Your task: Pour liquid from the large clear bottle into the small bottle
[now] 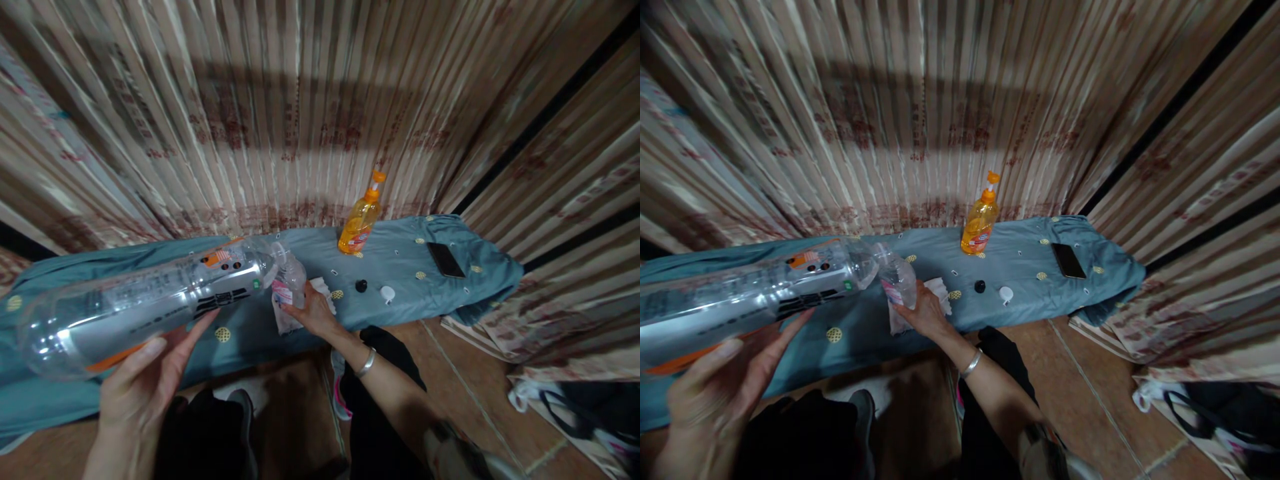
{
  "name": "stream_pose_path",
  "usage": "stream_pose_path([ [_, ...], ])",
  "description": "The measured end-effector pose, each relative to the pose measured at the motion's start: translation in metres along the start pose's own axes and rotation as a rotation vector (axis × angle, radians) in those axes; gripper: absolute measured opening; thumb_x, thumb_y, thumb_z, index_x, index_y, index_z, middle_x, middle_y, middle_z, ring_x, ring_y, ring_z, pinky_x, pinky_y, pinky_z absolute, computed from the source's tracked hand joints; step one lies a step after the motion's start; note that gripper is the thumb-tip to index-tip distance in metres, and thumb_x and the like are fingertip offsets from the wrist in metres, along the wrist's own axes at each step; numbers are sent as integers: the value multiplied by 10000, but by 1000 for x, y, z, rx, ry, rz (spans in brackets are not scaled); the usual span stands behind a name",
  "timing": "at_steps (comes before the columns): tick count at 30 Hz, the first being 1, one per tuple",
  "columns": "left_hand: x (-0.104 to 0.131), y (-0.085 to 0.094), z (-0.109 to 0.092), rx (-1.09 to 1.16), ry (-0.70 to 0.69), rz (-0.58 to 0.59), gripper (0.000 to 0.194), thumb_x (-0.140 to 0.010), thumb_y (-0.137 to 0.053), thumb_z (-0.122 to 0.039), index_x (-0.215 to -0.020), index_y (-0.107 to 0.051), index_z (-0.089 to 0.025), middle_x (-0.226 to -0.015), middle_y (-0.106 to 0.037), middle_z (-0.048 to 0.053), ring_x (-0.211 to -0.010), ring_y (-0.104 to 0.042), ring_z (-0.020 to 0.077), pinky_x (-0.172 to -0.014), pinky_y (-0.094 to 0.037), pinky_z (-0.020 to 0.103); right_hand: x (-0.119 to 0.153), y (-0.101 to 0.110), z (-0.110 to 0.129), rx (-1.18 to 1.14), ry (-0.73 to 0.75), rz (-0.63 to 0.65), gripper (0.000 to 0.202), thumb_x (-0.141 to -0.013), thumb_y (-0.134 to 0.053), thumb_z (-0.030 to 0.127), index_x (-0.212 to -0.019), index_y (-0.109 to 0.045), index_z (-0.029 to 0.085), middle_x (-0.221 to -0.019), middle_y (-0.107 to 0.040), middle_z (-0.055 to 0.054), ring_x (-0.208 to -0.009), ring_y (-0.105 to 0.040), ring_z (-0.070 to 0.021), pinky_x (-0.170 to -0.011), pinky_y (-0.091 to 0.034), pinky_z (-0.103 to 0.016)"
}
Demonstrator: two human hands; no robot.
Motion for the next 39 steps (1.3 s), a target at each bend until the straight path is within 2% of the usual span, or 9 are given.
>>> stream_pose_path([
  [5,1,0,0,0,1,-5,462,-566,-752,-174,-1008,-735,-306,-1269,-678,-19,-1415,-335,402,-1082,-319,700,0,0,1,-35,-14,41,540,-797,-696,383,-1240,-523,126,-1127,-695,-138,-1061,-664,-305,-879,-524,-410],
  [20,0,0,0,-8,4,-20,462,-559,-746,-168,-996,-732,-317,-1260,-684,-22,-1435,-305,392,-1103,-272,709,1,2,3,8,-38,32,460,-790,-712,382,-1156,-548,157,-1062,-714,-124,-1010,-689,-298,-821,-544,-375],
  [32,0,-1,0,-6,14,-13,438,-582,-741,-167,-991,-721,-322,-1261,-683,-43,-1444,-300,366,-1118,-278,680,1,1,2,-10,-29,33,475,-795,-706,360,-1189,-532,159,-1078,-710,-111,-1002,-682,-273,-844,-533,-373],
  [39,2,-1,-2,28,19,-33,492,-558,-750,-143,-1011,-716,-331,-1207,-710,-39,-1442,-304,368,-1121,-258,694,1,1,2,-19,-39,44,488,-801,-700,382,-1192,-521,150,-1099,-705,-116,-1038,-675,-273,-858,-517,-356],
])
Point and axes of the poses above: each hand's wrist, its own x-axis away from the middle knuckle, its own y-axis out of the back of the hand, z = x × y, the point moved 3 cm from there along -x, towards the middle knuckle
